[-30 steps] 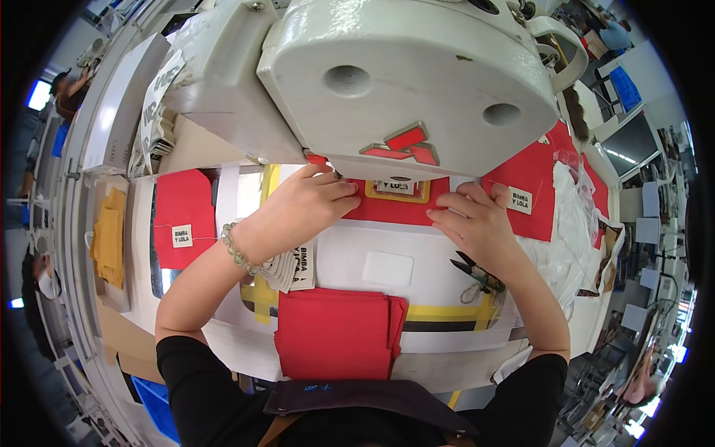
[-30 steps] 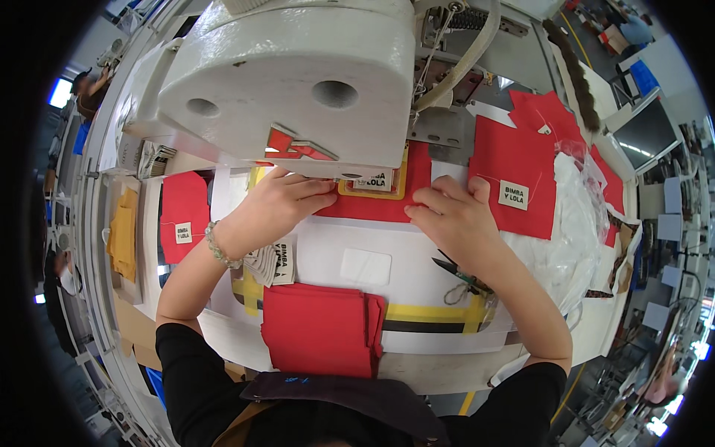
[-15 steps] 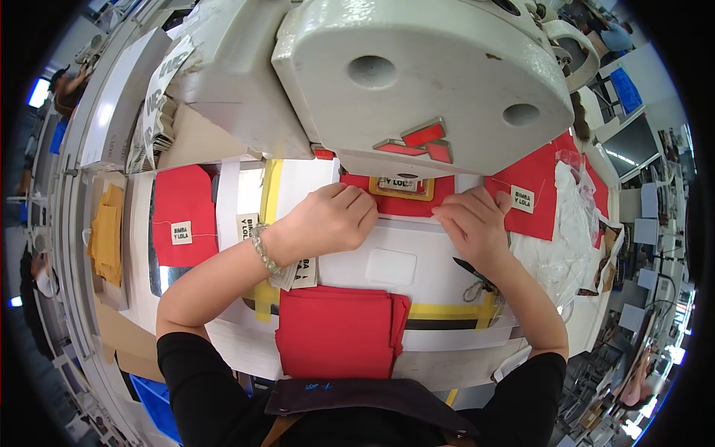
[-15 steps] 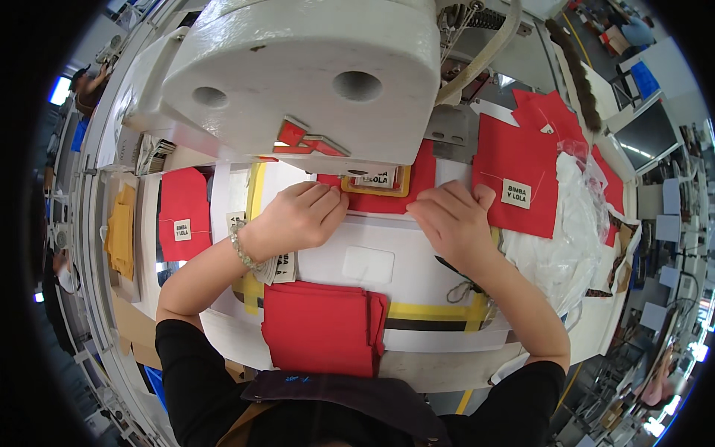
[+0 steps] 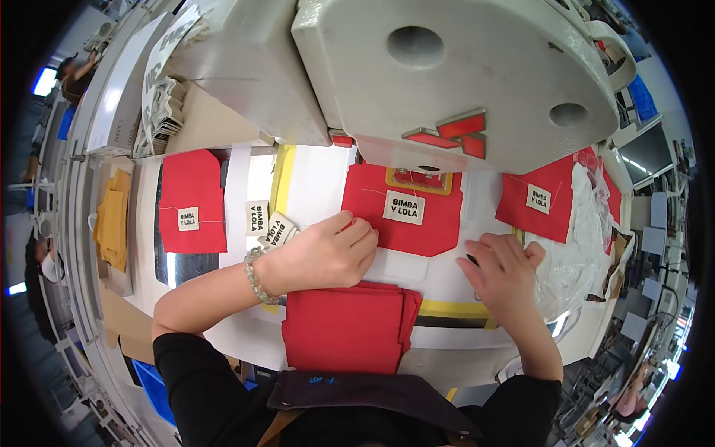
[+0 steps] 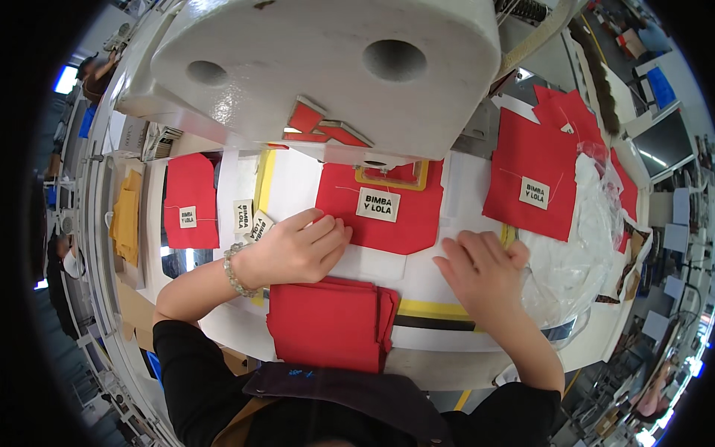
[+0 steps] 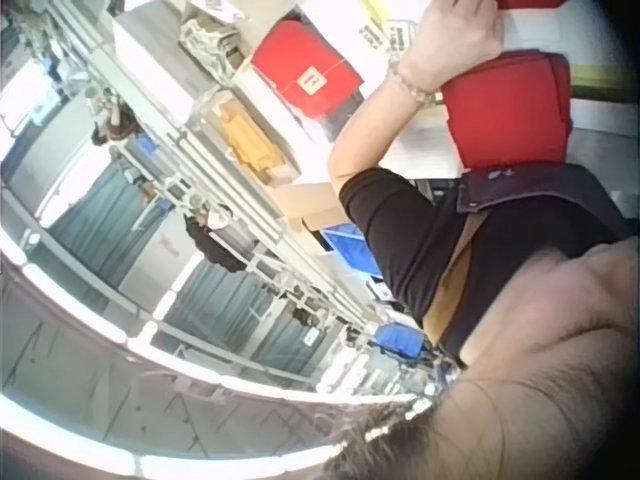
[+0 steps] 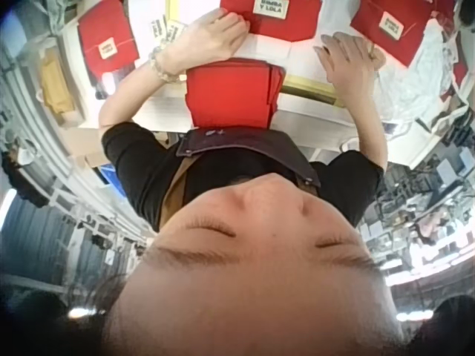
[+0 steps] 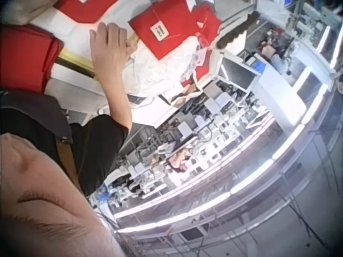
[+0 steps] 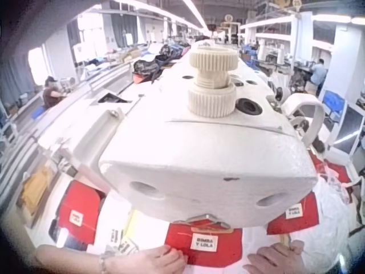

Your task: The person sews white rectangular labels onto red fabric pieces using a sewing machine. They repeatedly pick up a red piece, place a label on it, align it under the machine's presser foot, and sew it in place. After sewing, they cut the thread and move the finished piece aside before repeating the process with the next item.

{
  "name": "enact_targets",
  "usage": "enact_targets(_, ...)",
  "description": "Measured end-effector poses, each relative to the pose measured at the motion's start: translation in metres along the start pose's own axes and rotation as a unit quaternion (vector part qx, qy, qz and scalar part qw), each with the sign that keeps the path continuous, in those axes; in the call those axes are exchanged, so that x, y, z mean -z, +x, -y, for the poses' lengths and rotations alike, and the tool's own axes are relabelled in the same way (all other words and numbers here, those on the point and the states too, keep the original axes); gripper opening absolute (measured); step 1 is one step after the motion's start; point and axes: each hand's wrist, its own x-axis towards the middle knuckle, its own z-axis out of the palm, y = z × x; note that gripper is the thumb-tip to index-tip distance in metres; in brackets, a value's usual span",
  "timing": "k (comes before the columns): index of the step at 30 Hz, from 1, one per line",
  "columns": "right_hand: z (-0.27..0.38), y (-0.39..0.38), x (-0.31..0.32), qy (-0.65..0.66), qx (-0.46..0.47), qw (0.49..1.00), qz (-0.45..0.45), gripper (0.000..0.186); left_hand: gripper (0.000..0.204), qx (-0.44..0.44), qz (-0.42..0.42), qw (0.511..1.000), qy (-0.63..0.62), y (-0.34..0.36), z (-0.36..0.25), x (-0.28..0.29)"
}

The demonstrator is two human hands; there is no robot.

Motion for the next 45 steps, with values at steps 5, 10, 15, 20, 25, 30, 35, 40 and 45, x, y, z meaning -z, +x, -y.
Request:
enact_targets(5,-0.011,-0.018,0.035,0.062,-0.137,0.983,0.108,0.037,0.03,0.001,0.025,1.0,-0.005,-0.002,0.0,0.003)
enact_targets(10,-0.009,-0.043,0.016,0.085,-0.158,0.977,0.112,0.034,0.031,-0.005,0.01,1.0,-0.006,0.0,0.003,0.004)
enact_targets(15,-0.017,-0.057,0.01,0.127,-0.185,0.969,0.1,0.023,0.031,0.003,-0.005,1.0,-0.004,-0.002,0.003,0.004)
enact_targets(20,-0.028,-0.061,0.021,0.258,-0.314,0.913,-0.031,0.009,0.031,0.023,0.016,1.0,-0.001,-0.004,0.004,0.009)
enact_targets(25,-0.031,-0.044,0.033,0.461,-0.287,0.828,-0.138,0.008,0.024,0.123,-0.011,0.984,-0.125,-0.009,0.013,0.012)
enact_targets(30,-0.032,-0.008,0.037,0.294,-0.169,0.937,-0.077,0.02,0.017,0.173,-0.177,0.899,-0.362,-0.014,0.026,0.019)
enact_targets(35,-0.005,0.047,0.029,0.056,0.02,0.996,-0.064,0.041,0.019,0.067,-0.15,0.954,-0.252,-0.036,0.023,0.043)
enact_targets(40,0.02,0.067,0.002,-0.02,0.094,0.992,-0.081,0.047,0.019,0.066,-0.107,0.972,-0.2,-0.066,0.009,0.062)
enact_targets(45,0.034,0.089,-0.024,-0.019,0.139,0.986,-0.094,0.038,0.023,0.075,-0.1,0.976,-0.178,-0.084,0.005,0.072)
